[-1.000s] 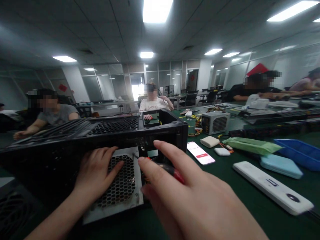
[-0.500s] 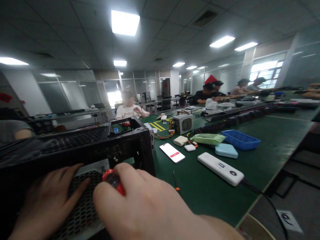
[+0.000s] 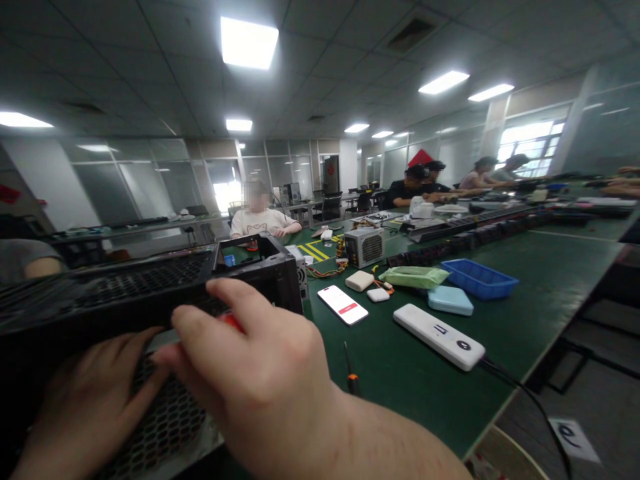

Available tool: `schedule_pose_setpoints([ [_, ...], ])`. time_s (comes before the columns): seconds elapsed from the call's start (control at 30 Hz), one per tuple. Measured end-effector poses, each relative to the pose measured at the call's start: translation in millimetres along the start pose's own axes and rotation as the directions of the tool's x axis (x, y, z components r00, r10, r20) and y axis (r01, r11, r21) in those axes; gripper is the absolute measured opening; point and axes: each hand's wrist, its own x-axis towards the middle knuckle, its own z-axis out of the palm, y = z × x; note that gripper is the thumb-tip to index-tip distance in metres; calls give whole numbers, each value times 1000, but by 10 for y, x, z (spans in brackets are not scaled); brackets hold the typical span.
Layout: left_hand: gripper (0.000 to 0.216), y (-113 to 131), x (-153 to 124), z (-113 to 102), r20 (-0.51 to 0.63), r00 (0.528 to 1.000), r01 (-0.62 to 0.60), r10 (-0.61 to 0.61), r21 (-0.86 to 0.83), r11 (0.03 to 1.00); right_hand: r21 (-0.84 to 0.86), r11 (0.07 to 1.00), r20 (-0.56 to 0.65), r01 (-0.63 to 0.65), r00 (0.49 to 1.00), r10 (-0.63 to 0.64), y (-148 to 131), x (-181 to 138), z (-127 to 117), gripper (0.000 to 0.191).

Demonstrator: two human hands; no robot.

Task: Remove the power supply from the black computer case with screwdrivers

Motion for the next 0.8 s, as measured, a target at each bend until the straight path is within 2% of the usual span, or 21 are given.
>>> schedule_pose_setpoints([
  [0.07, 60, -12, -1, 3, 0, 1000, -9, 9, -9, 1000, 79, 997, 87, -8, 996, 1, 1, 20, -28, 27],
  [0.1, 59, -15, -1, 4, 5, 1000, -8, 8, -13, 1000, 103, 993, 171, -58, 984, 39, -6, 31, -73, 24],
  [0.17, 61, -8, 5, 3, 22, 1000, 4, -3, -19, 1000, 113, 980, 355, -165, 928, 115, -31, 50, -199, 9],
  [0.2, 62, -1, 8, 2, 27, 1000, 12, -12, -21, 1000, 96, 975, 429, -201, 892, 142, -45, 54, -265, 12],
  [0.27, 64, 14, 13, 1, 28, 999, 20, -19, -23, 1000, 54, 975, 521, -216, 839, 157, -68, 47, -371, 32],
  [0.37, 66, 23, 13, 1, 15, 1000, 21, -20, -19, 1000, 14, 982, 559, -187, 816, 147, -90, 8, -430, 42],
  [0.53, 66, 14, 6, -5, 28, 999, 27, -27, -7, 1000, -20, 991, 541, -130, 833, 120, -100, -39, -410, 40],
  [0.8, 65, 43, 16, -26, 20, 999, 26, -25, -10, 1000, -37, 998, 586, -54, 807, 65, -52, 14, -482, 30],
])
